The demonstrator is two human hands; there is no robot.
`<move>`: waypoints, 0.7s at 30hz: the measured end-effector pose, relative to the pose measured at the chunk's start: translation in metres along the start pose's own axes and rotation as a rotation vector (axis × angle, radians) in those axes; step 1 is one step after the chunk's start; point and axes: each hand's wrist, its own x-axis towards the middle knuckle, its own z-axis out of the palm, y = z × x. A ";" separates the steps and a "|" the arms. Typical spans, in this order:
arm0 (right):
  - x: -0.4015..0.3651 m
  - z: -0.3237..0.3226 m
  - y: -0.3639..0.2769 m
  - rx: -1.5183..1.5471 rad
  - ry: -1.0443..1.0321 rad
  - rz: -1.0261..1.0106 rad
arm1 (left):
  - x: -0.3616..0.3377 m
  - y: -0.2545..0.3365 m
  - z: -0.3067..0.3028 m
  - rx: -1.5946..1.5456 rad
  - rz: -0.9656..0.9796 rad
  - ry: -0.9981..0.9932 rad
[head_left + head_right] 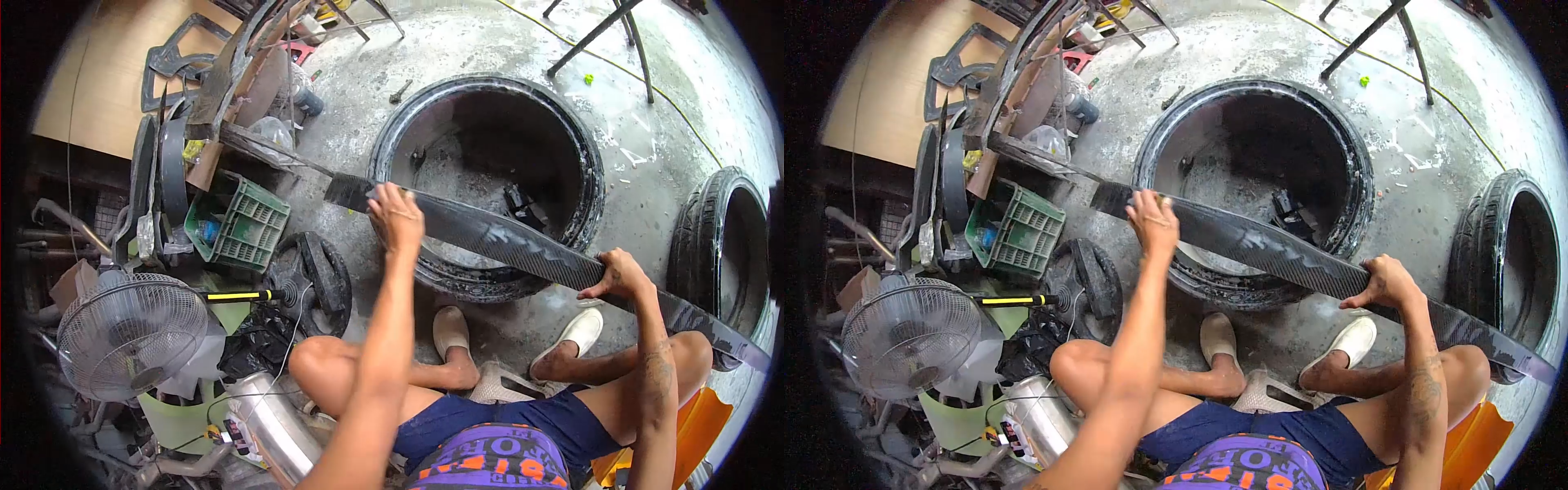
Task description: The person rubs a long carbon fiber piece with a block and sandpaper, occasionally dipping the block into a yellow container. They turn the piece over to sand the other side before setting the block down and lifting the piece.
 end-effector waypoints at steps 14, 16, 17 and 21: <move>0.001 -0.002 0.001 -0.014 0.013 -0.013 | -0.083 0.126 -0.005 -0.124 0.219 -0.234; 0.000 -0.001 0.004 0.055 0.027 -0.051 | -0.080 0.126 -0.016 -0.262 0.365 -0.207; 0.001 0.000 0.004 0.076 0.036 -0.043 | -0.072 0.102 -0.004 -0.246 0.352 -0.253; -0.001 -0.003 0.000 0.019 -0.037 0.013 | -0.034 0.061 0.009 -0.263 0.217 -0.117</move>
